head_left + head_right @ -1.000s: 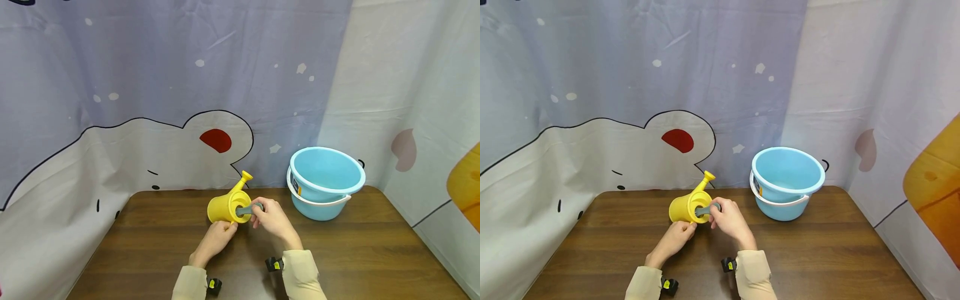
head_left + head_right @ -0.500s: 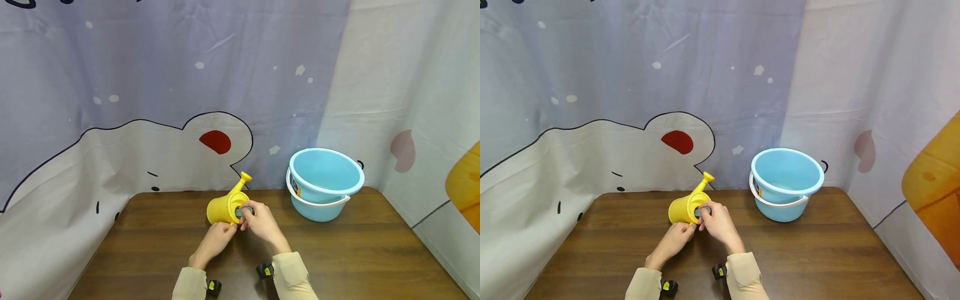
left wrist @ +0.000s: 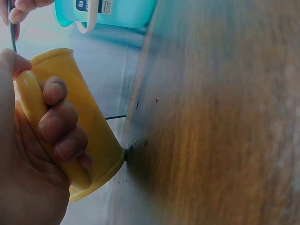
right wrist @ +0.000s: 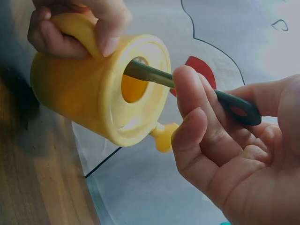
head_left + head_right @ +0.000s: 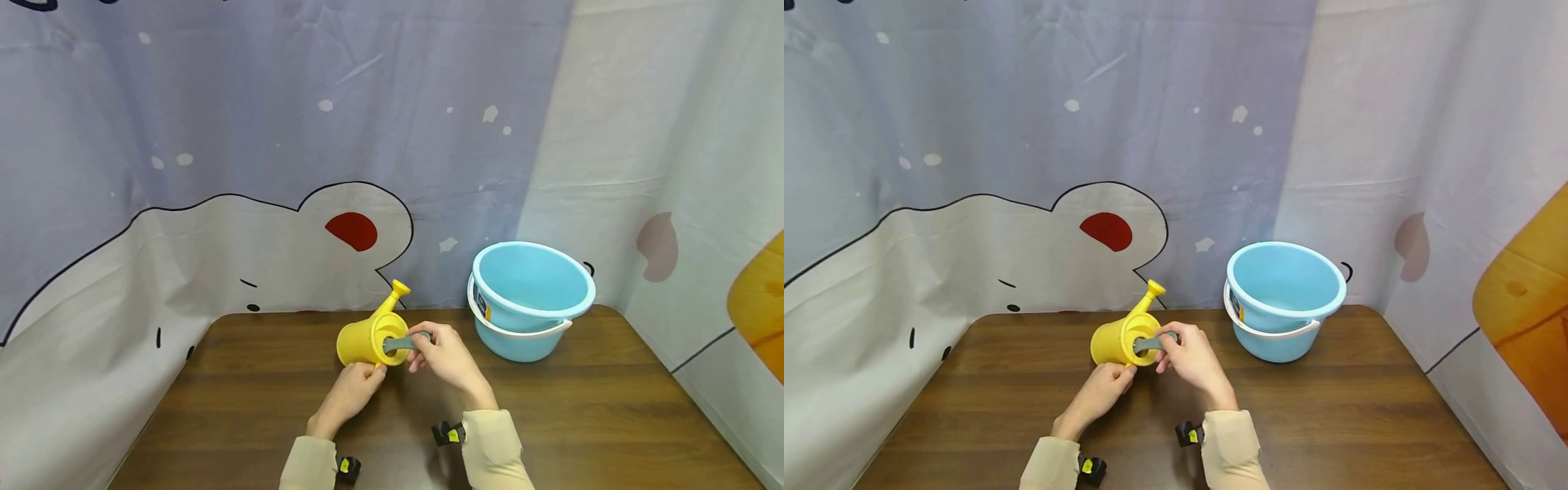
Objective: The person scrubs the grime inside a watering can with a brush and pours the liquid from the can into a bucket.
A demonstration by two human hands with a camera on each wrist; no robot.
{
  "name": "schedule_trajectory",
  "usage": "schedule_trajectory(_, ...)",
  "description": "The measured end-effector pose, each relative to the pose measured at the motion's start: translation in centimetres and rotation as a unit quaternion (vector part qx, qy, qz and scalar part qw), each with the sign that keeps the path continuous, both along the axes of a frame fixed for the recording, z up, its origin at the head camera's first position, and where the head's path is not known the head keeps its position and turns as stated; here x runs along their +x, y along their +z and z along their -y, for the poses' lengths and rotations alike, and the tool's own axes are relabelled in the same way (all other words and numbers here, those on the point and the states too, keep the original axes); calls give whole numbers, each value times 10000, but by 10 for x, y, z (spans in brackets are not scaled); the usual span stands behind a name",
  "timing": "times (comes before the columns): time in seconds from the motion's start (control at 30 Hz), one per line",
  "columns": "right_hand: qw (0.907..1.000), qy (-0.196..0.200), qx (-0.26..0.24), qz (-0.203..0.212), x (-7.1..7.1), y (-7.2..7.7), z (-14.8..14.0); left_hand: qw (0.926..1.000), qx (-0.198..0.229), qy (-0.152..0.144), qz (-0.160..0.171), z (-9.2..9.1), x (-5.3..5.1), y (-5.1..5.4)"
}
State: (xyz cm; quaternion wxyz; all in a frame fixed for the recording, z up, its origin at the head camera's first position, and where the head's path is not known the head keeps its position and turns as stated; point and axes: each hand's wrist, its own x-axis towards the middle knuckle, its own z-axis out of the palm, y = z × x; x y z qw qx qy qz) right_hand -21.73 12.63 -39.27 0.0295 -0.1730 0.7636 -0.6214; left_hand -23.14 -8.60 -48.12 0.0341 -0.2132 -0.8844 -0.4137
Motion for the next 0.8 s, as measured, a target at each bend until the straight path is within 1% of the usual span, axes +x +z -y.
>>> schedule_trajectory(0.07,10000,-74,0,-22,-3,-5,1,10000,26,-12,0,0,0,0)
schedule_trajectory(0.2,9999,-136,88,-27,-8,-13,8,9999,47,50,108,1,0,0)
schedule_trajectory(0.3,9998,-143,155,-29,-9,-18,14,9998,13,91,155,2,0,-1)
schedule_trajectory(0.43,9995,-184,241,-45,-10,-23,18,9999,5,69,153,1,1,-1)
schedule_trajectory(0.6,9997,-56,221,-58,-8,-22,21,9999,15,50,155,0,1,-1)
schedule_trajectory(0.73,9995,66,247,-178,-7,-18,17,9999,4,60,111,-1,0,-1)
schedule_trajectory(0.8,9991,64,325,-249,-7,-16,13,9999,5,63,86,-1,0,-1)
